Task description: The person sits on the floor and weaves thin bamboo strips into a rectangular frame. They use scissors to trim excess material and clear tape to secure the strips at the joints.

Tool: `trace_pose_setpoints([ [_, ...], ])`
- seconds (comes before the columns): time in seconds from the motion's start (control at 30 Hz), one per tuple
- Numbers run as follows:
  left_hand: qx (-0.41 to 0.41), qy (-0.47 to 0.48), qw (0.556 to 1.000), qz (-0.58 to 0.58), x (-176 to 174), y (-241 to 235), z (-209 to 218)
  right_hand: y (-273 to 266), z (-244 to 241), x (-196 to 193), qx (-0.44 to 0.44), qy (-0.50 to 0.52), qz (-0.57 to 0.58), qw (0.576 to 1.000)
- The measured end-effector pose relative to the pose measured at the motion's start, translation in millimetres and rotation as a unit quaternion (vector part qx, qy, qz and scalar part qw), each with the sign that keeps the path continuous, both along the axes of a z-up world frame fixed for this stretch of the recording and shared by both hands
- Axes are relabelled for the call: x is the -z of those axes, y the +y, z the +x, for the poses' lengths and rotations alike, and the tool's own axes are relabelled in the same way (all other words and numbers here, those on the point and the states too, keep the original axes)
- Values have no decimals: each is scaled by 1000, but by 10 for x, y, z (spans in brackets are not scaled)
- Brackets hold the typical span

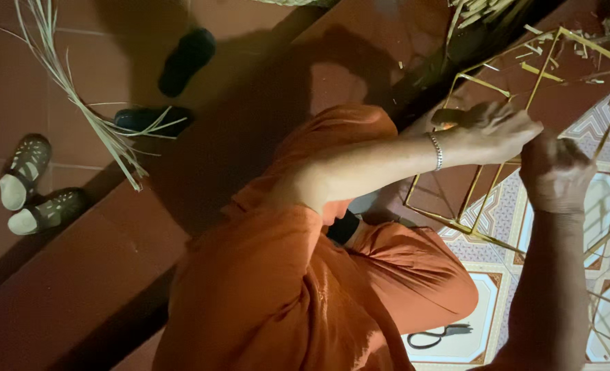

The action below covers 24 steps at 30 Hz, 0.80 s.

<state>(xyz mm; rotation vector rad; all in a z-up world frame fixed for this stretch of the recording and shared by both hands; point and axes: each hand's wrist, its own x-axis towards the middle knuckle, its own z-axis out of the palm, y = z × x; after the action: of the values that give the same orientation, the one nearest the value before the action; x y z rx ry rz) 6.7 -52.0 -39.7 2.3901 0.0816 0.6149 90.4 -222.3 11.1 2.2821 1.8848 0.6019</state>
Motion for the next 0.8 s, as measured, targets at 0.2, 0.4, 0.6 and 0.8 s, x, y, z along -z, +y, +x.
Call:
trace_pose_setpoints([
  [0.2,27,56,991,119,-47,-61,163,-39,-59,-196,-46,-13,45,998],
  [0.4,39,80,992,93,-27,-46,237,-293,49,-293,47,-33,6,998],
  [0.6,67,88,990,90,-156,173,-45,-501,215,5,84,38,134,987],
  [0.8,72,81,984,140,-421,302,-233,-404,155,179,152,53,148,976],
])
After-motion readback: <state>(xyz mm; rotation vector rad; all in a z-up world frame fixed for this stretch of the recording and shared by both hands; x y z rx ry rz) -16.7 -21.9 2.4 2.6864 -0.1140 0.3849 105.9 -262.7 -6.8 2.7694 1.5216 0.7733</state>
